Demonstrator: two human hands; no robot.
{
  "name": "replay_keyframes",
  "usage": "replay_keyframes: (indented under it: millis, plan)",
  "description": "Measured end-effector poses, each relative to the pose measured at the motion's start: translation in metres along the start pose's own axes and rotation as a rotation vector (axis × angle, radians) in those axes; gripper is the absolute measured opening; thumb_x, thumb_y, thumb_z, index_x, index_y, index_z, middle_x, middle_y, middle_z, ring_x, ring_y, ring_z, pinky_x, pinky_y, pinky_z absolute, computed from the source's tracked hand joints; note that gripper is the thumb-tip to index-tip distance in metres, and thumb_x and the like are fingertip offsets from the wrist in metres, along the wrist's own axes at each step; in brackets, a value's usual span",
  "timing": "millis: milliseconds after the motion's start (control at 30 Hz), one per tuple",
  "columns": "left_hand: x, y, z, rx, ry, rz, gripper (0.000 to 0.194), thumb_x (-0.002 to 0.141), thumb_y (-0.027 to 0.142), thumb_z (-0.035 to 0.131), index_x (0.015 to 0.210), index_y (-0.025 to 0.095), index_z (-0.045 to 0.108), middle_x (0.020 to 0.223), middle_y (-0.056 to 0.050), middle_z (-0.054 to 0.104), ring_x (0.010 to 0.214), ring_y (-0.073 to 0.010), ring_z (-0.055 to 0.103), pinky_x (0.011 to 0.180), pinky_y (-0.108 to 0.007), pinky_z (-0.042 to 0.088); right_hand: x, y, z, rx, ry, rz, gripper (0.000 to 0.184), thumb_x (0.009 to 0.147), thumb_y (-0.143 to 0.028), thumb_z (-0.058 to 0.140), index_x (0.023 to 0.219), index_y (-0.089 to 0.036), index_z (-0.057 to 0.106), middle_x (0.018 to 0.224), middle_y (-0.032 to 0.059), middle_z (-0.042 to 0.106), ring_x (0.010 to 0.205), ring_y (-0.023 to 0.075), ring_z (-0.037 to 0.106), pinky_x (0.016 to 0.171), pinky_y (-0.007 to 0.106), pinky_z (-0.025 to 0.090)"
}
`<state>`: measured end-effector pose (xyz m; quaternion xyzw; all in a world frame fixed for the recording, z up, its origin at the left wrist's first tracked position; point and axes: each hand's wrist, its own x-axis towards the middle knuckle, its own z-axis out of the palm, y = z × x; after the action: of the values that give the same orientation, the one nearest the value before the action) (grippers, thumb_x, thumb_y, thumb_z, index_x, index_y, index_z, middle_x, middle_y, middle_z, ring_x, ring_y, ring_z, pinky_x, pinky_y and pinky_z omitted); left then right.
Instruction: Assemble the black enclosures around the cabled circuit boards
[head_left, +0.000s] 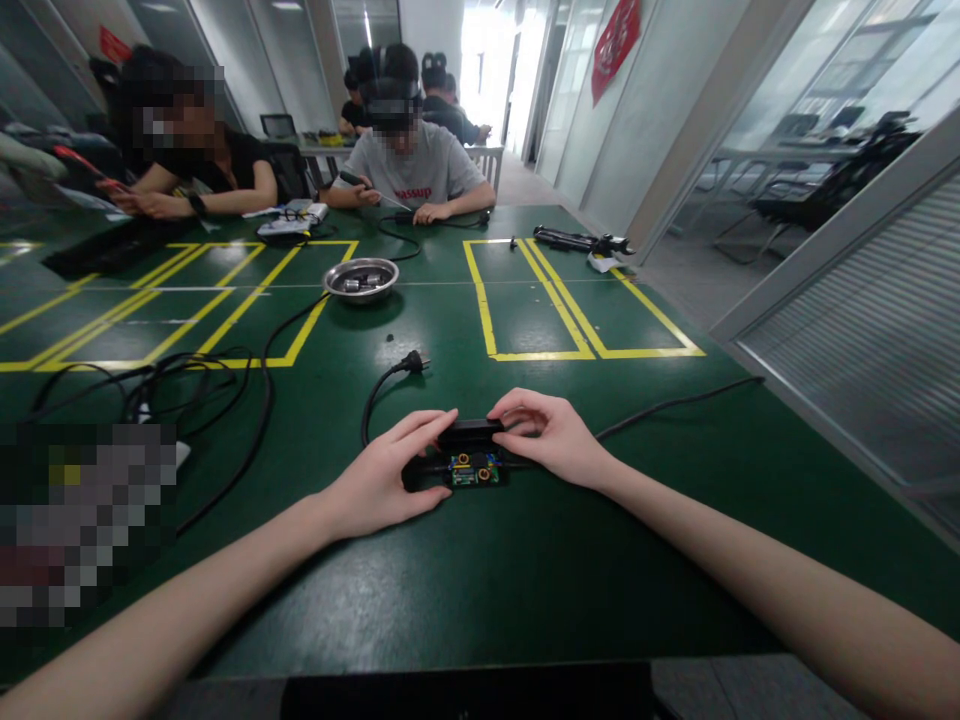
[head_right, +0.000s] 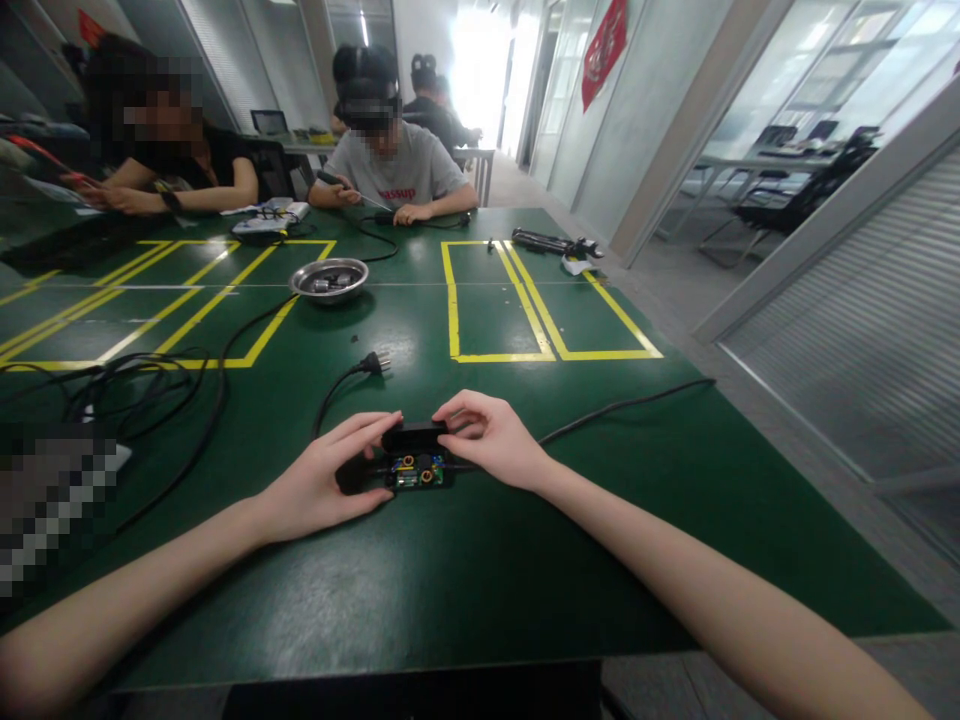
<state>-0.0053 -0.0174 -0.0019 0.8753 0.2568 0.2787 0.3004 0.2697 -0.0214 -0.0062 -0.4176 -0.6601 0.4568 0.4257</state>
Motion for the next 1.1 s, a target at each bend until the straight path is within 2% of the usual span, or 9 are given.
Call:
replay_keyframes:
  millis: [233,700,900,1000,1100]
  plan:
    - [0.000,-0.001,0.001,-0.008,0.006,0.024,0.081,0.088,0.011,0.072,0.161,0.031,0.040,0.150,-0.012,0.053,0.127,-0.0246,0.062,0.099,-0.038,0.062,0.000,-0.001,-0.002,-0.049,-0.049,-0.068,0.021,0.081,-0.021,0.073,0.102,-0.019,0.073,0.100,0.0042,0.073,0.093,0.0179,0.072,0.076,0.029,0.065]
    - [-0.001,0.001,-0.001,0.031,0.003,0.032,0.072,0.089,0.015,0.072,0.156,0.026,0.047,0.147,-0.012,0.057,0.132,-0.0255,0.061,0.112,-0.044,0.055,-0.001,-0.004,-0.005,-0.046,-0.122,-0.124,0.015,0.082,-0.018,0.074,0.097,-0.020,0.074,0.099,0.0032,0.069,0.095,0.0175,0.071,0.082,0.032,0.065]
    - [0.001,0.001,-0.002,0.024,-0.008,0.053,0.056,0.091,0.016,0.071,0.145,0.023,0.058,0.137,-0.011,0.066,0.124,-0.0235,0.067,0.109,-0.041,0.057,-0.002,-0.005,-0.007,-0.072,-0.197,-0.136,0.015,0.083,-0.021,0.077,0.098,-0.020,0.074,0.104,0.0037,0.067,0.095,0.0164,0.070,0.084,0.032,0.064]
    - [0.002,0.000,-0.002,0.016,-0.019,0.083,0.045,0.092,0.017,0.071,0.136,0.022,0.065,0.133,-0.011,0.069,0.122,-0.0234,0.068,0.107,-0.039,0.057,-0.002,-0.006,-0.008,-0.135,-0.260,-0.204,0.020,0.082,-0.024,0.081,0.100,-0.019,0.074,0.107,0.0050,0.066,0.092,0.0162,0.069,0.084,0.033,0.062]
    - [0.003,0.001,-0.003,0.031,-0.034,0.096,0.039,0.093,0.017,0.070,0.131,0.021,0.067,0.130,-0.011,0.072,0.119,-0.0232,0.069,0.105,-0.039,0.057,-0.002,-0.006,-0.011,-0.237,-0.306,-0.306,0.027,0.081,-0.025,0.085,0.104,-0.019,0.073,0.108,0.0070,0.070,0.098,0.0196,0.069,0.088,0.036,0.059]
